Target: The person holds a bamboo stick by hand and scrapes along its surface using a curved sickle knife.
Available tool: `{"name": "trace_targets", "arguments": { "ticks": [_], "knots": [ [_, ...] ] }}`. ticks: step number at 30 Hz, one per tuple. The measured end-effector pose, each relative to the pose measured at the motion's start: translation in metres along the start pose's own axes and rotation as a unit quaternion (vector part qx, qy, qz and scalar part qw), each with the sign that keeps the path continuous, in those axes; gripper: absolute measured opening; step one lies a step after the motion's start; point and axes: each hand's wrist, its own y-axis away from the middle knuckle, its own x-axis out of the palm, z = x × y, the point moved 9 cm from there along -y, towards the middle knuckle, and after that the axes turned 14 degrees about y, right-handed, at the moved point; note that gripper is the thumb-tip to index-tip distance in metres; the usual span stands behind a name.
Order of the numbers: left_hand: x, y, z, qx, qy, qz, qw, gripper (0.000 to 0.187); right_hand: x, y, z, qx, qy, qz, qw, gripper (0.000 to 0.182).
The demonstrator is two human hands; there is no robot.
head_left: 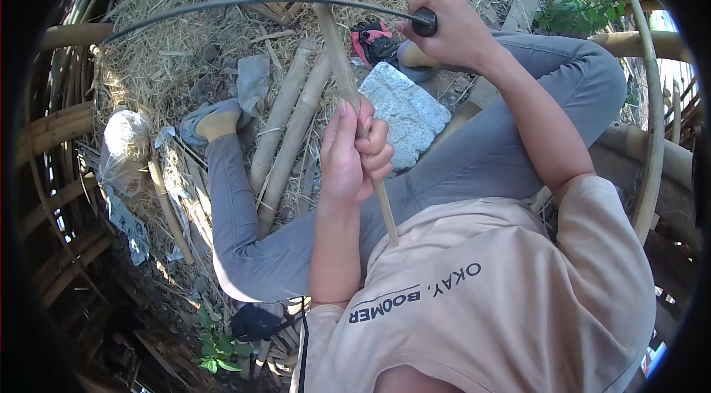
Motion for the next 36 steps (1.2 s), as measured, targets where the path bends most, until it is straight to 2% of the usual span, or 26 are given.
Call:
{"name": "trace_targets", "arguments": {
  "ticks": [1,3,5,6,9,12,13,15,30,33,36],
  "knots": [
    [-0.002,0.0,-0.001,0.0,0.022,-0.008,1.0,0.035,0.008,0.005,0.014,-0.021,-0.013,0.038,0.999,0.022],
    [-0.008,0.001,-0.002,-0.004,0.066,-0.023,0.998,0.034,0.012,0.01,0.045,-0.076,-0.015,0.054,0.995,0.018],
    [-0.012,0.003,-0.006,0.028,-0.016,-0.052,0.998,0.031,0.017,0.015,0.064,-0.113,0.002,0.071,0.991,0.018],
    [-0.012,0.003,-0.007,0.044,-0.056,-0.066,0.995,0.03,0.015,0.018,0.069,-0.125,-0.013,0.029,0.992,0.01],
    [-0.003,0.005,-0.01,0.096,-0.18,-0.113,0.972,0.029,0.013,0.022,0.064,-0.121,-0.038,-0.038,0.991,0.015],
    [0.005,0.006,-0.01,0.136,-0.244,-0.121,0.953,0.027,0.009,0.027,0.065,-0.121,-0.03,-0.066,0.99,0.022],
    [0.007,0.007,-0.011,0.147,-0.266,-0.123,0.945,0.026,0.013,0.025,0.065,-0.104,-0.017,-0.016,0.994,0.026],
    [0.009,0.01,-0.011,0.147,-0.249,-0.123,0.949,0.025,0.017,0.022,0.063,-0.07,0.01,0.083,0.994,0.035],
    [0.008,0.011,-0.007,0.121,-0.214,-0.118,0.962,0.022,0.011,0.015,0.059,-0.108,0.022,-0.03,0.993,0.029],
    [0.009,0.01,-0.008,0.114,-0.209,-0.113,0.965,0.022,0.012,0.011,0.059,-0.103,0.052,0.009,0.993,0.029],
    [0.009,0.013,-0.006,0.106,-0.189,-0.105,0.971,0.022,0.005,0.006,0.05,-0.084,0.076,-0.016,0.993,0.033]
  ]
}}
